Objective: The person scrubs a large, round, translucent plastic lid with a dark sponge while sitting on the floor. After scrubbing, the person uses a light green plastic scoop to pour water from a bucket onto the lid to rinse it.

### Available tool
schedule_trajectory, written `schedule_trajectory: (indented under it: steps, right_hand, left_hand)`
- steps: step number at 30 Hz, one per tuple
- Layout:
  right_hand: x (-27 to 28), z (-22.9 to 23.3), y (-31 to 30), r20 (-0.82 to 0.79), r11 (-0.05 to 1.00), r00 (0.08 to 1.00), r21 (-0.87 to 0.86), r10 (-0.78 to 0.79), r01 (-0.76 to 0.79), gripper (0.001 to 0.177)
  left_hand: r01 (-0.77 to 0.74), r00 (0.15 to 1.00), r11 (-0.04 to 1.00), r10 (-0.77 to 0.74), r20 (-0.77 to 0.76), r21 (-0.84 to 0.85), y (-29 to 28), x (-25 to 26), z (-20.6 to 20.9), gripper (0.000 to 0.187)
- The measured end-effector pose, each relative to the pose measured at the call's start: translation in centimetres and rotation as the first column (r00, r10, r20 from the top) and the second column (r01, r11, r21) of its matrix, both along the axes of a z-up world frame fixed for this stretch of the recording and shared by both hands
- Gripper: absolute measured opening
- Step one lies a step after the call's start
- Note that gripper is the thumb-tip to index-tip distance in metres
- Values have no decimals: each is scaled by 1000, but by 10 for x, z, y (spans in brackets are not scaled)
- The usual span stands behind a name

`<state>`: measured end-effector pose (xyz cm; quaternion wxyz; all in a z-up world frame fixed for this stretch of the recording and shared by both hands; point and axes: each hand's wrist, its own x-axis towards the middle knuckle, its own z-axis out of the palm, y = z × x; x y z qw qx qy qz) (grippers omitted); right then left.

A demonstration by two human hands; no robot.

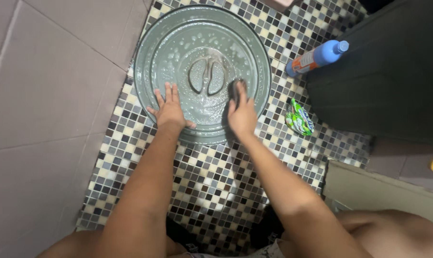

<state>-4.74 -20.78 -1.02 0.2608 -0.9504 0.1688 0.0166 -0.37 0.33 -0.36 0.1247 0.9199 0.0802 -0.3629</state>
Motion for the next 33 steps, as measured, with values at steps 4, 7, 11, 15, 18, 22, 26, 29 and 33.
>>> schedule_trajectory:
  steps: [4,7,11,15,18,22,26,29,33]
  right_hand:
    - [-42,0,67,-111,972,972,136,206,-190,66]
    - [-31,-6,88,-111,944,957,225,269,-240,64]
    - [-33,-13,32,66,974,983,139,168,-176,61]
    - [24,-25,-12,-99,981,995,190,-30,48,61]
    - [85,-24,-10,-96,992,994,122,43,-31,63]
    - [150,-8,25,-207,985,964,-8,165,-170,61]
    - [158,2,66,-270,907,886,-85,378,-412,63]
    - [126,5,93,-220,833,819,-47,530,-551,55]
    - [40,5,78,-162,854,838,86,520,-513,57]
  left_hand:
    - [-19,1000,1000,20,21,-9,3,0,-9,157]
    - [16,990,1000,-13,138,-16,6,-2,-13,145]
    - [-20,1000,999,20,6,-43,4,1,8,154]
    - [-30,1000,998,30,-3,-55,2,-1,15,154]
    - [-40,999,997,42,28,-70,3,0,12,154]
    - [-39,997,996,45,68,-79,4,-3,6,155]
    - [-38,997,997,42,57,-72,3,-1,4,156]
    - [-45,998,997,48,40,-67,5,-4,5,155]
    - [-32,998,997,35,44,-68,4,-3,7,155]
